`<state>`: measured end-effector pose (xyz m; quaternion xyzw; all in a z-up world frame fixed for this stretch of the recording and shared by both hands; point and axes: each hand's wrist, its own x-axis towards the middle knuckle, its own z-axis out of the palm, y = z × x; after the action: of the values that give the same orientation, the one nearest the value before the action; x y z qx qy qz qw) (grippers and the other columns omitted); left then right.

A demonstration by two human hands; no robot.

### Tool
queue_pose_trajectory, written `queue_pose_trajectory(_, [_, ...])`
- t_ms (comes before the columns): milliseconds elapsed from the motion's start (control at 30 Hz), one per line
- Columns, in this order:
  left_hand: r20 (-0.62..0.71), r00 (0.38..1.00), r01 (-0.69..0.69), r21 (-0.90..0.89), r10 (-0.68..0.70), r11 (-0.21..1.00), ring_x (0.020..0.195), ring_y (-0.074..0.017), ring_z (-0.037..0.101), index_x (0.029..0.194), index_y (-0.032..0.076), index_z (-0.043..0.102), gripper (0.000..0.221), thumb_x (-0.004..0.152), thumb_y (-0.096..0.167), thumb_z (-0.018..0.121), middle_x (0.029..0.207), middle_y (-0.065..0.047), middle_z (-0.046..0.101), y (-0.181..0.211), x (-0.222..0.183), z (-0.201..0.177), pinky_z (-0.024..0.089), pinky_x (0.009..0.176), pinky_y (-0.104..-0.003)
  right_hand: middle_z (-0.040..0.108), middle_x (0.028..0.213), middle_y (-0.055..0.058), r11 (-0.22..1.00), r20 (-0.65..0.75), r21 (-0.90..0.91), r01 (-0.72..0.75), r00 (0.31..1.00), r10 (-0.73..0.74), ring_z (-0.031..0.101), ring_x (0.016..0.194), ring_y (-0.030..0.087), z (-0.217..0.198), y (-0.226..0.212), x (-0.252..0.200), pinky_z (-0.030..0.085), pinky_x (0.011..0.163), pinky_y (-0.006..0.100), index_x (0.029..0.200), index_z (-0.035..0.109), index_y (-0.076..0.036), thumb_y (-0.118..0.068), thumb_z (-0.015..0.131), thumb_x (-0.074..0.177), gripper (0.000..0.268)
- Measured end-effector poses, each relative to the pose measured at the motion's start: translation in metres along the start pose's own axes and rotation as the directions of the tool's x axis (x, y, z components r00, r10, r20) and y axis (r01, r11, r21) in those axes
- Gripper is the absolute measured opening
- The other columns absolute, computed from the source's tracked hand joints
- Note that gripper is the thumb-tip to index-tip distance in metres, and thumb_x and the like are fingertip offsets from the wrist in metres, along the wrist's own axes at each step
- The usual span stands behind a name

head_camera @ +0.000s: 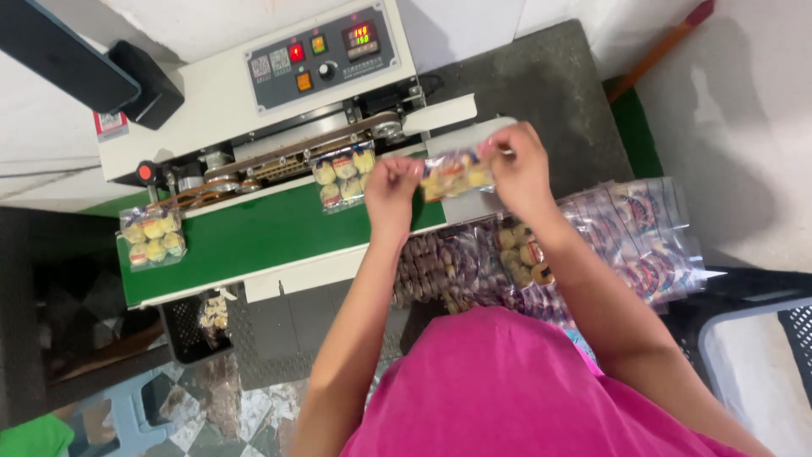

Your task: Picking up small plastic bags of snacks and placing them onto a conveyor belt for heat sealing.

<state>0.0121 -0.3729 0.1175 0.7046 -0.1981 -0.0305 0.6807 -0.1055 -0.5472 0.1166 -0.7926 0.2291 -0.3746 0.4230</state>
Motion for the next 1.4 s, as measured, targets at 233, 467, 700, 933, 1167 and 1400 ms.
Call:
queue_pose_trajectory(233, [-0.040, 0.975, 0.187, -0.373, -0.217, 0.909, 0.115, -0.0212, 0.073, 0.122, 0.001, 0.053, 0.032, 0.097, -0.001, 0.073, 0.119, -0.021, 0.076, -0.068, 0.017, 0.020, 0.058, 0.098, -0.031, 0.072, 0.076, 0.013, 0.986, -0.141, 0.041, -0.164, 0.976, 0.168, 0.072, 0.075, 0.032, 0.055, 0.058, 0.042, 0.055, 0.071, 0.045, 0.091, 0.075, -0.010, -0.014, 0.079, 0.095, 0.007])
queue_pose_trajectory(467, [0.018, 1.000, 0.012, -0.093, -0.011, 0.996, 0.122, -0.0296, 0.070, 0.116, 0.001, 0.064, 0.023, 0.097, -0.011, 0.064, 0.113, -0.021, 0.077, -0.008, -0.038, -0.039, 0.053, 0.107, -0.043, 0.073, 0.079, 0.007, 0.976, -0.054, -0.089, -0.201, 0.979, 0.197, 0.074, 0.082, 0.032, 0.110, 0.059, 0.057, 0.059, 0.077, 0.044, 0.090, 0.077, -0.014, -0.029, 0.083, 0.092, 0.016])
queue_pose_trajectory(700, [0.205, 0.976, 0.090, -0.100, -0.067, 0.991, 0.117, -0.0203, 0.071, 0.103, 0.011, 0.070, 0.010, 0.102, 0.004, 0.062, 0.116, -0.015, 0.076, -0.004, -0.073, -0.075, 0.053, 0.102, -0.030, 0.072, 0.079, -0.001, 0.977, 0.116, -0.191, -0.097, 0.986, 0.121, 0.067, 0.057, 0.018, 0.029, 0.034, 0.031, 0.049, 0.065, 0.035, 0.091, 0.071, -0.017, -0.025, 0.069, 0.101, 0.013])
queue_pose_trajectory(933, [0.401, 0.911, 0.108, -0.014, -0.094, 0.994, 0.102, -0.0066, 0.062, 0.102, 0.008, 0.072, 0.014, 0.101, -0.005, 0.066, 0.112, -0.010, 0.078, 0.021, -0.096, -0.053, 0.053, 0.098, -0.028, 0.075, 0.089, 0.015, 0.728, 0.163, -0.647, -0.224, 0.893, 0.420, 0.074, 0.092, 0.042, -0.100, 0.064, -0.099, 0.058, 0.081, 0.055, 0.106, 0.077, -0.017, -0.044, 0.066, 0.103, 0.030])
queue_pose_trajectory(1167, [0.571, 0.817, 0.098, 0.003, -0.082, 0.995, 0.102, -0.0062, 0.065, 0.102, 0.012, 0.076, 0.015, 0.101, -0.001, 0.068, 0.114, -0.007, 0.079, 0.034, -0.110, -0.011, 0.055, 0.096, -0.029, 0.072, 0.089, 0.025, 0.729, 0.214, -0.568, -0.383, 0.786, 0.580, 0.070, 0.098, 0.052, -0.125, 0.019, -0.139, 0.053, 0.086, 0.065, 0.108, 0.071, -0.005, -0.042, 0.074, 0.089, 0.042])
queue_pose_trajectory(1400, [0.638, 0.770, -0.026, 0.017, 0.009, 1.000, 0.100, -0.0198, 0.074, 0.109, 0.013, 0.077, 0.016, 0.095, 0.004, 0.079, 0.108, -0.009, 0.080, 0.028, -0.118, 0.009, 0.058, 0.095, -0.037, 0.064, 0.098, 0.009, 0.848, 0.266, -0.530, 0.006, 0.950, 0.160, 0.069, 0.098, 0.039, -0.132, -0.023, -0.146, 0.056, 0.082, 0.050, 0.092, 0.073, -0.020, -0.027, 0.076, 0.090, 0.008])
